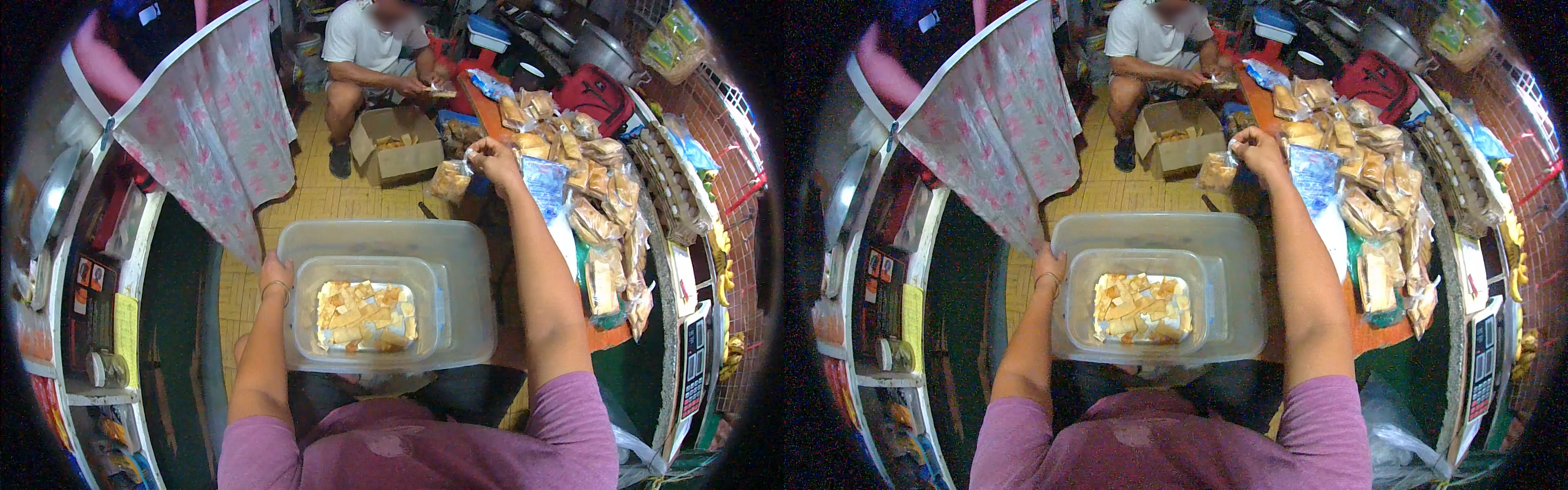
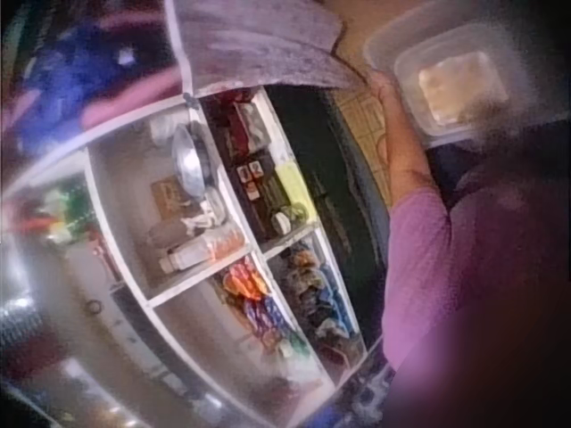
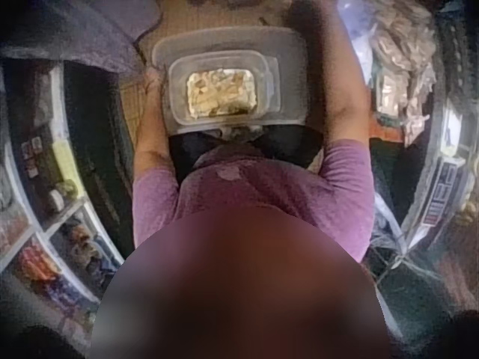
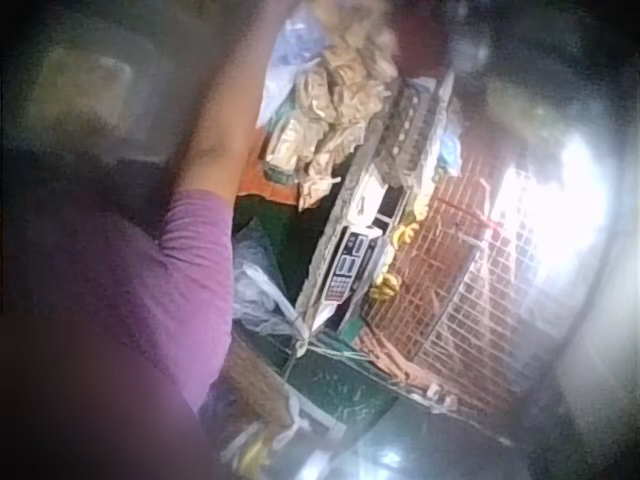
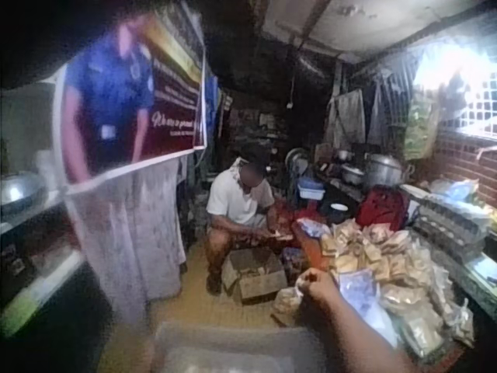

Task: The person sits on the floor and repeatedly picks rectangular snack pieces from a clear plastic container, places them into small clear plastic bags, and sets the filled bags aside. The person handles the snacks by hand without using tools.

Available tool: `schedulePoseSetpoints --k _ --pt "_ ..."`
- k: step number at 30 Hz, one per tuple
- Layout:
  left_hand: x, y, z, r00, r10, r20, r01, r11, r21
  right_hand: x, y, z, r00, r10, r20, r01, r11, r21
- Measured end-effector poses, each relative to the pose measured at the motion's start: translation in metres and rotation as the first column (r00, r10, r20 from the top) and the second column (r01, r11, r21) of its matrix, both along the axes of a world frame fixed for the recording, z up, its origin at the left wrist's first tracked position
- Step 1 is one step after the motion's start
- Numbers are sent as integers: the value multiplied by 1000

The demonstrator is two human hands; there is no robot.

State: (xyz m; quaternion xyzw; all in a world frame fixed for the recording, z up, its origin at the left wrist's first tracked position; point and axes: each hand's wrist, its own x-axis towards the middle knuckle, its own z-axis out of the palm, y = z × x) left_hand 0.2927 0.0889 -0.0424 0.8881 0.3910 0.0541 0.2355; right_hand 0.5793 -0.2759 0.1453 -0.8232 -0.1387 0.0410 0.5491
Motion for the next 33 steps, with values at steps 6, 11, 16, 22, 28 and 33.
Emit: schedulePoseSetpoints --k 6,11,16,22,28,33 --pt "-1 -1 1 1000 -12 20 12 999 33 -2 -1 1 998 0 -59 2 1000 28" --pt "0 0 1 1000 -1 12 0 1000 23 -2 -1 1 1000 -10 -23 10 1000 12" --pt "0 0 0 999 -14 31 14 1000 -4 0 -1 1 1000 5 -4 -5 1000 5" --pt "2 0 3 999 26 -26 -28 997 -68 -5 0 5 1000 12 -2 -12 1000 16" --pt "2 -1 12 998 13 -68 -18 997 -80 -7 1 5 1000 12 1 -12 1000 25" --pt "-1 -1 11 998 5 -57 -8 999 -51 -6 0 3 1000 16 -13 -16 1000 17"
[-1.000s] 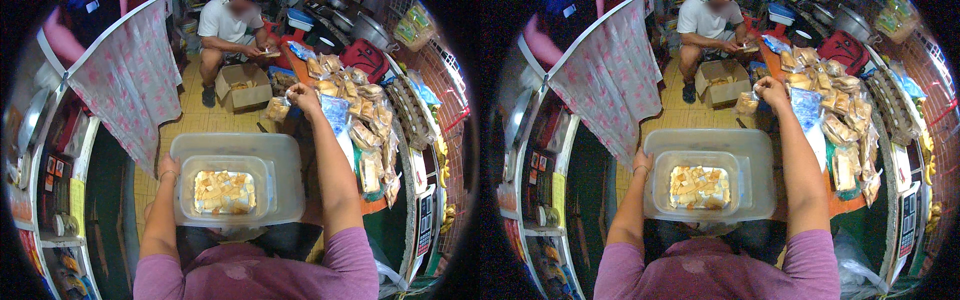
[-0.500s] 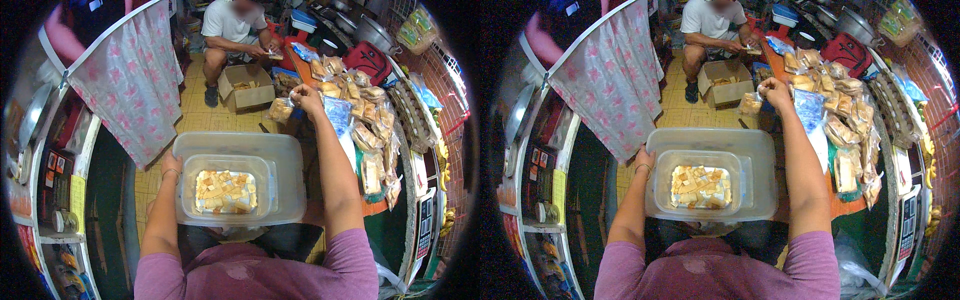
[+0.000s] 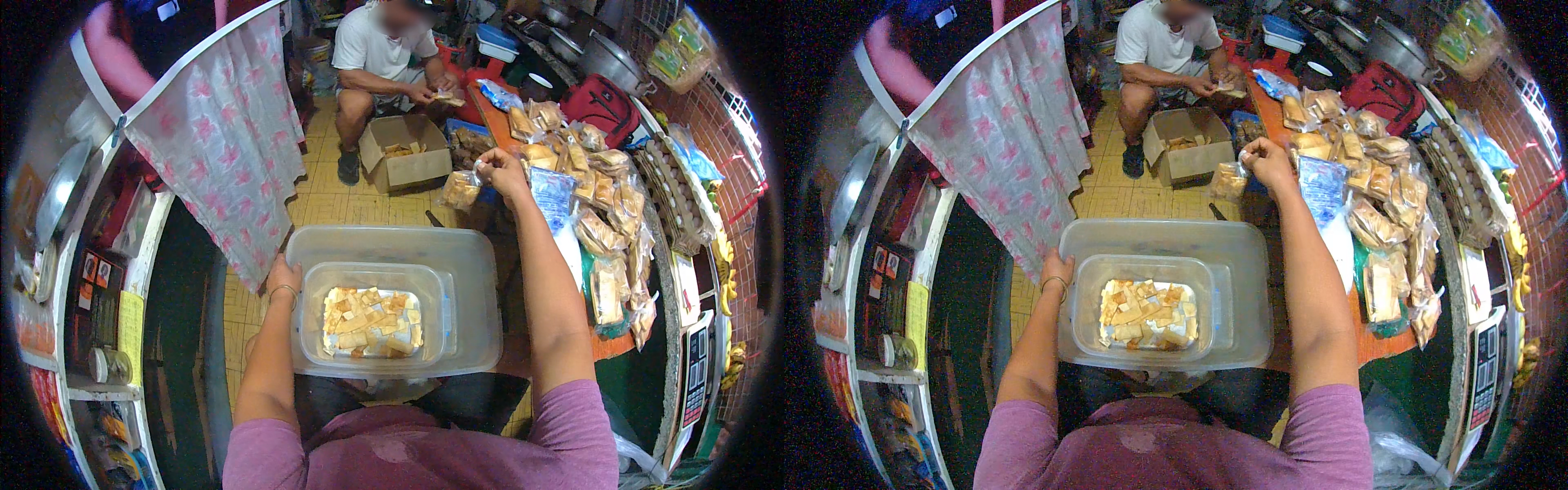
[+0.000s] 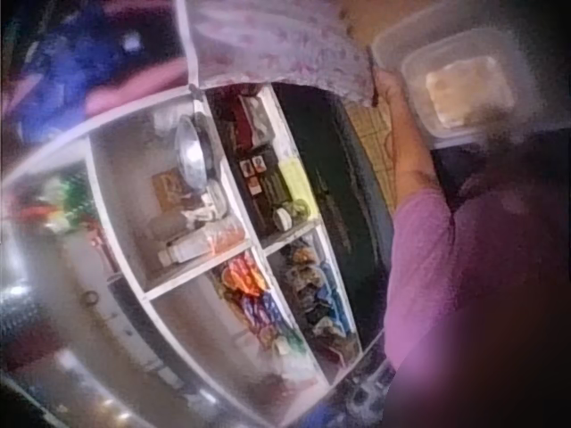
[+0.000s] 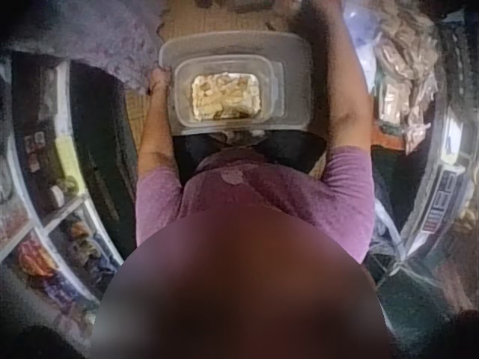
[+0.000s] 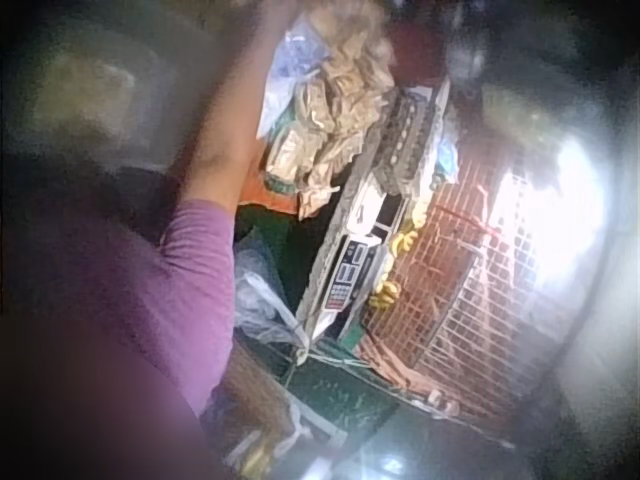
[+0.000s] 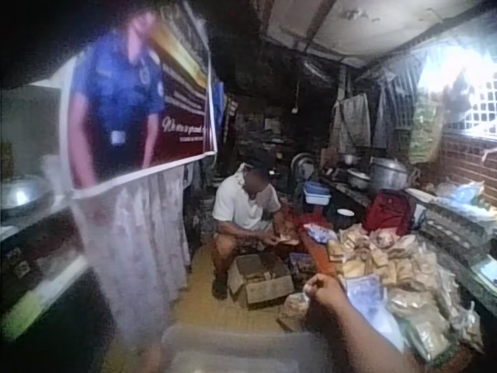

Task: The person sits on the floor and repeatedly picks rectangular snack pieces from a clear plastic container, places them into small clear plastic bags, and sets the filled bags aside. The person handles the snacks by hand without using tools.

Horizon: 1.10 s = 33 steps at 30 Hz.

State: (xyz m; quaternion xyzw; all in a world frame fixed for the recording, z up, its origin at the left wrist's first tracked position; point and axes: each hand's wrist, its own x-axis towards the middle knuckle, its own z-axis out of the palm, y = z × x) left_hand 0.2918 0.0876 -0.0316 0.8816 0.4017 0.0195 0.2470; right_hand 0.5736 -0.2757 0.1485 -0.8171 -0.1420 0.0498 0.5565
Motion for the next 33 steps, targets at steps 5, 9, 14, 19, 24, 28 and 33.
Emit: schedulePoseSetpoints --k 5,9,14,19,24,28,33 --pt "-1 1 -4 998 -16 55 15 1000 26 0 0 -1 1000 1 12 -1 1000 -12" --pt "-1 1 -7 999 11 38 -11 1000 0 3 0 -4 1000 -2 26 3 1000 -26" --pt "0 2 -10 998 18 62 -20 999 33 8 -2 -8 1000 -6 1 6 1000 -13" --pt "-1 0 -8 997 7 76 -9 1000 17 8 -2 -8 1000 -1 3 1 1000 -18" --pt "-1 -1 -3 999 17 35 -17 1000 -23 4 -2 -6 999 -15 43 17 998 -52" --pt "0 -1 -5 999 9 51 -11 999 36 3 -2 -4 1000 6 27 -5 1000 -19" --pt "0 0 -7 999 -4 46 1 999 48 4 -2 -5 999 -2 55 5 998 -56"
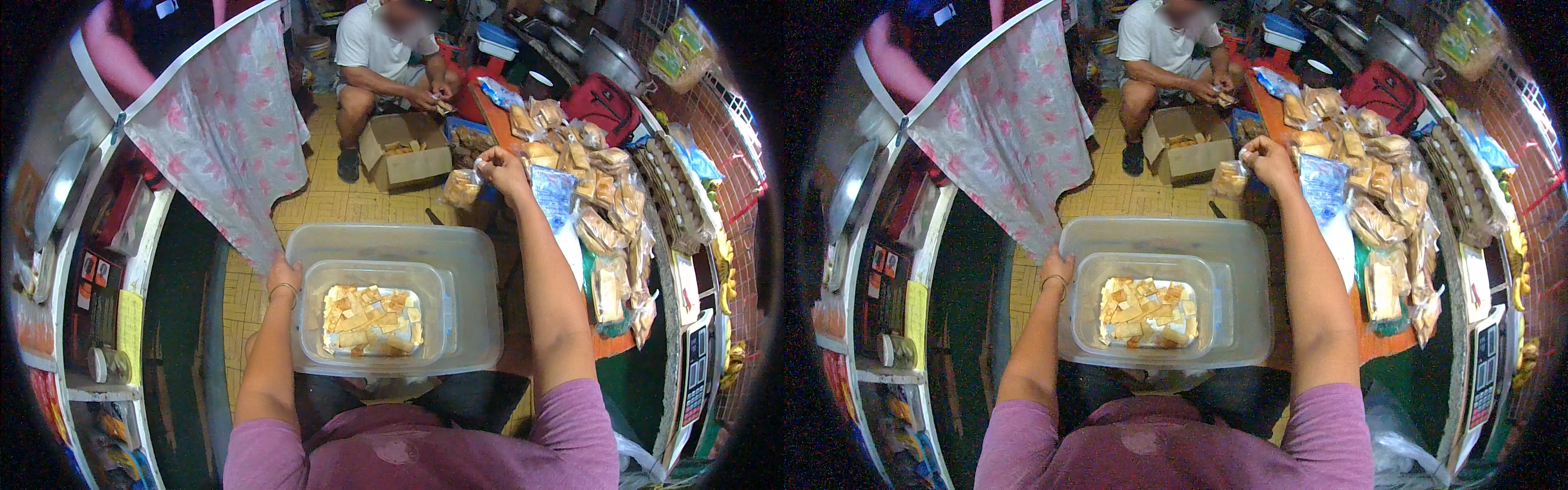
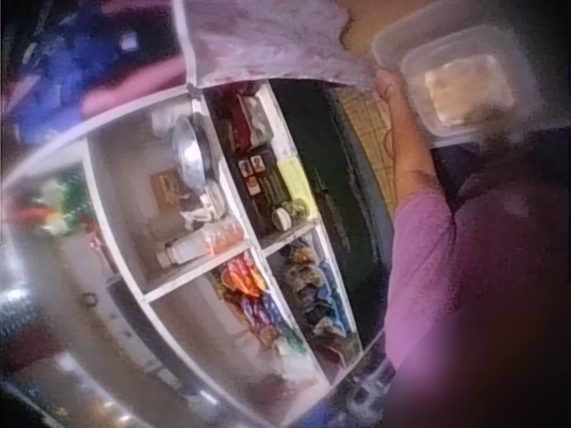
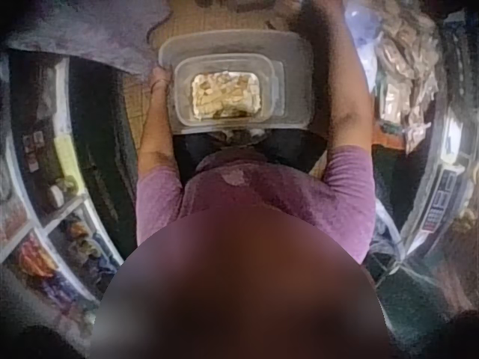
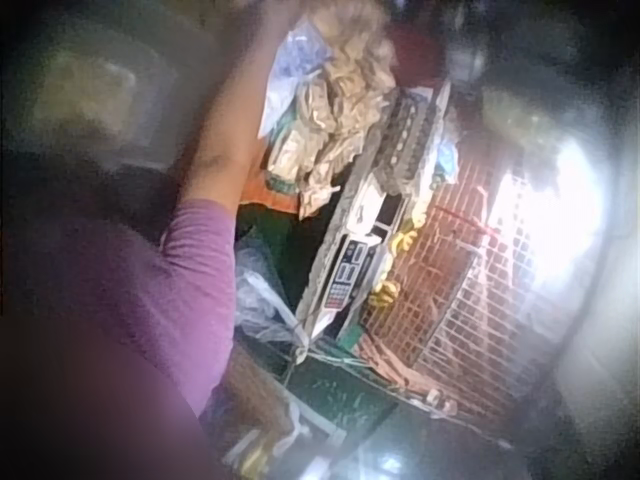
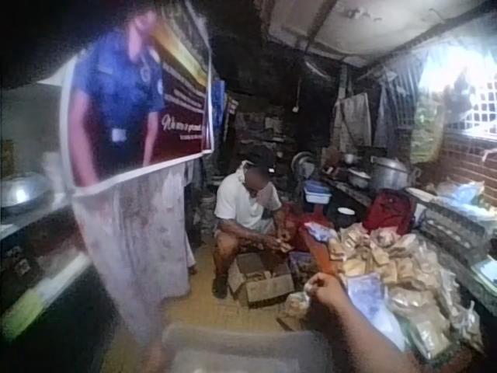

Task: The person sits on the floor and repeatedly picks rectangular snack pieces from a clear plastic container, places them into small clear plastic bags, and sets the filled bags aside. The person handles the snacks by hand without using tools.

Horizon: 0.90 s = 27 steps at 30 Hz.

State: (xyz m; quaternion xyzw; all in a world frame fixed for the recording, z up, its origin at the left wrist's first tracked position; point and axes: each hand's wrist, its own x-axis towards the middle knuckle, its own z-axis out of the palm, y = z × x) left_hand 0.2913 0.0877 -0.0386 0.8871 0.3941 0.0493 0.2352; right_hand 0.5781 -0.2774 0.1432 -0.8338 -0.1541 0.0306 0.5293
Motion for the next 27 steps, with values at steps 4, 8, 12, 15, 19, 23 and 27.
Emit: schedulePoseSetpoints --k 4,8,12,15,19,23,27 --pt "-1 -1 1 999 -18 34 18 1000 14 0 0 -1 1000 9 9 -9 1000 -1" --pt "1 -2 4 1000 3 -12 -2 999 38 0 0 -1 1000 17 6 -17 1000 20" --pt "3 0 4 998 0 -66 -2 999 -42 1 0 -1 1000 -7 0 7 1000 3" --pt "1 2 -2 1000 -15 -10 15 1000 -14 3 0 -3 1000 1 -3 -1 1000 5" --pt "1 5 -10 998 -15 53 13 999 32 7 -1 -7 1000 23 7 -24 999 30" --pt "2 4 -12 1000 -4 26 3 999 54 7 -1 -7 1000 6 -8 -5 1000 23" --pt "1 5 -10 1000 -22 22 22 999 28 3 0 -3 1000 19 8 -19 1000 -9"
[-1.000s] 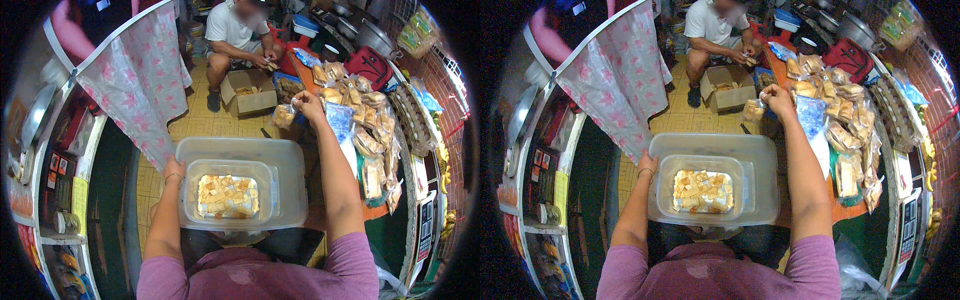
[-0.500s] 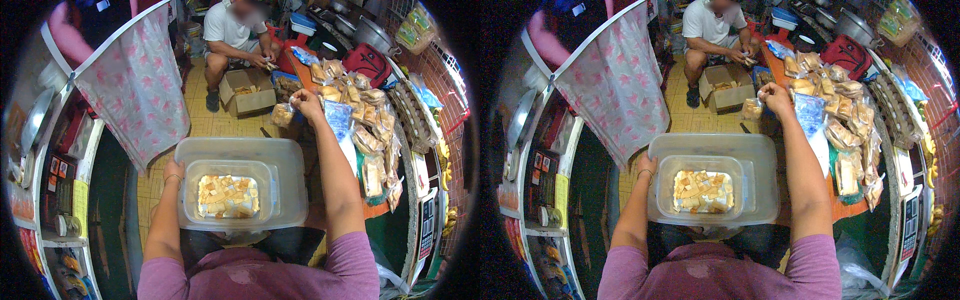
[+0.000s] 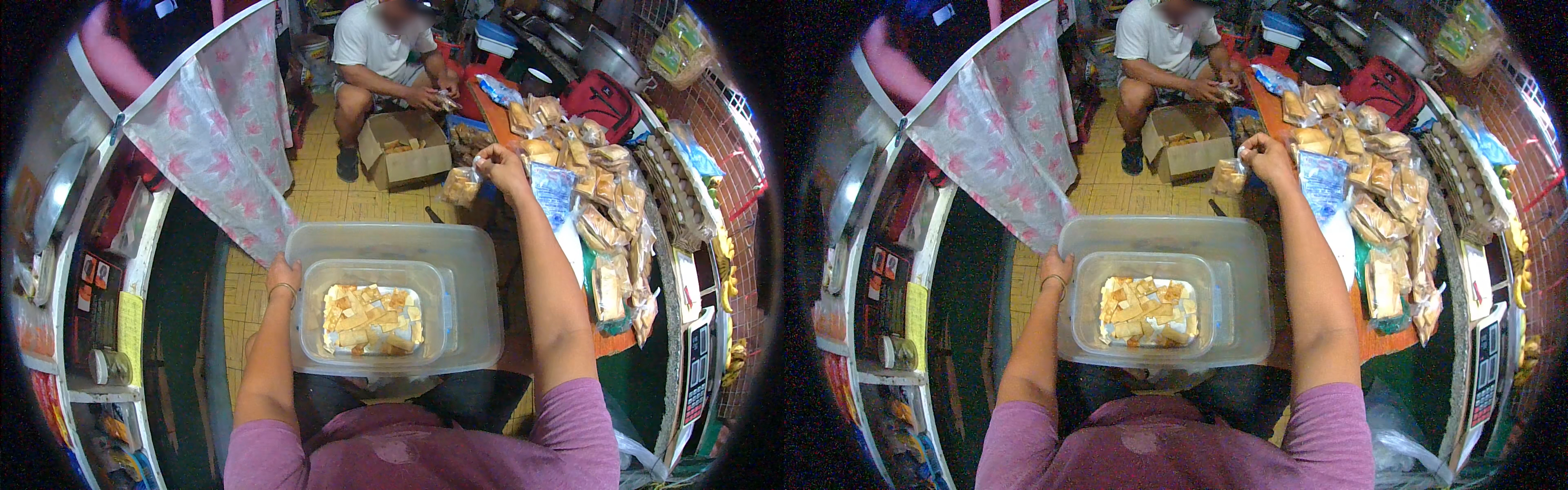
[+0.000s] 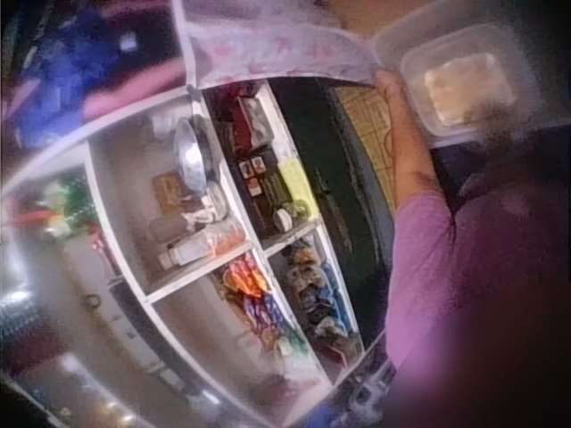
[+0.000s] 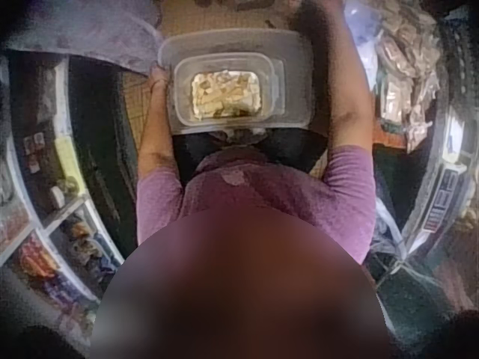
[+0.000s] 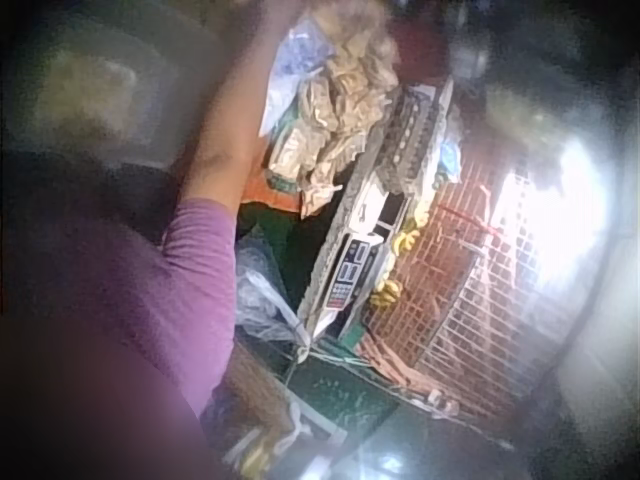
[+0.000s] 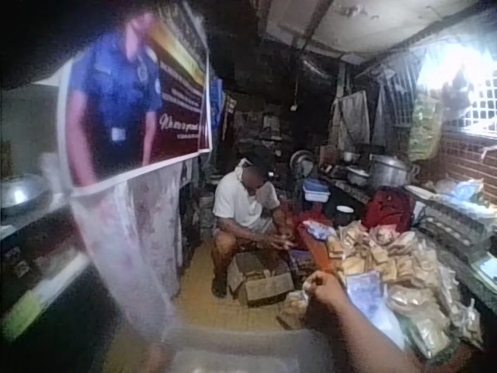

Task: The person sits on the floor and repeatedly picks rectangular snack pieces from a clear plastic container, places them into small clear plastic bags, and sets the filled bags aside. The person handles the snacks by hand without using tools.

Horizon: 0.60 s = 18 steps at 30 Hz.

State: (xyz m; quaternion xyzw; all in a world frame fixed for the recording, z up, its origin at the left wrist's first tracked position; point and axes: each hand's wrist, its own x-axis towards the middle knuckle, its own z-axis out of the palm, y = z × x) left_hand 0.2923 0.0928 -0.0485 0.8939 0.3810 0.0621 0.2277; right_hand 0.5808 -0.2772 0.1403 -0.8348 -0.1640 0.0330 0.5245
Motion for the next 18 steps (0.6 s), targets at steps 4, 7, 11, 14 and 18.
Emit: schedulePoseSetpoints --k 4,7,11,14,18 --pt "0 1 -1 999 -16 29 15 1000 11 -4 2 5 1000 -11 -9 11 1000 -18" --pt "0 -1 -3 998 -5 57 4 1000 13 -5 2 6 1000 -14 -12 14 1000 -9" --pt "0 -4 3 1000 11 1 -11 1000 14 -3 0 4 1000 -19 -21 19 1000 20" --pt "-1 -4 8 999 10 -37 -12 999 -32 -2 0 2 1000 7 15 -7 1000 -3" --pt "0 -3 6 999 7 -35 -9 998 -59 -2 1 1 1000 8 11 -8 1000 13"
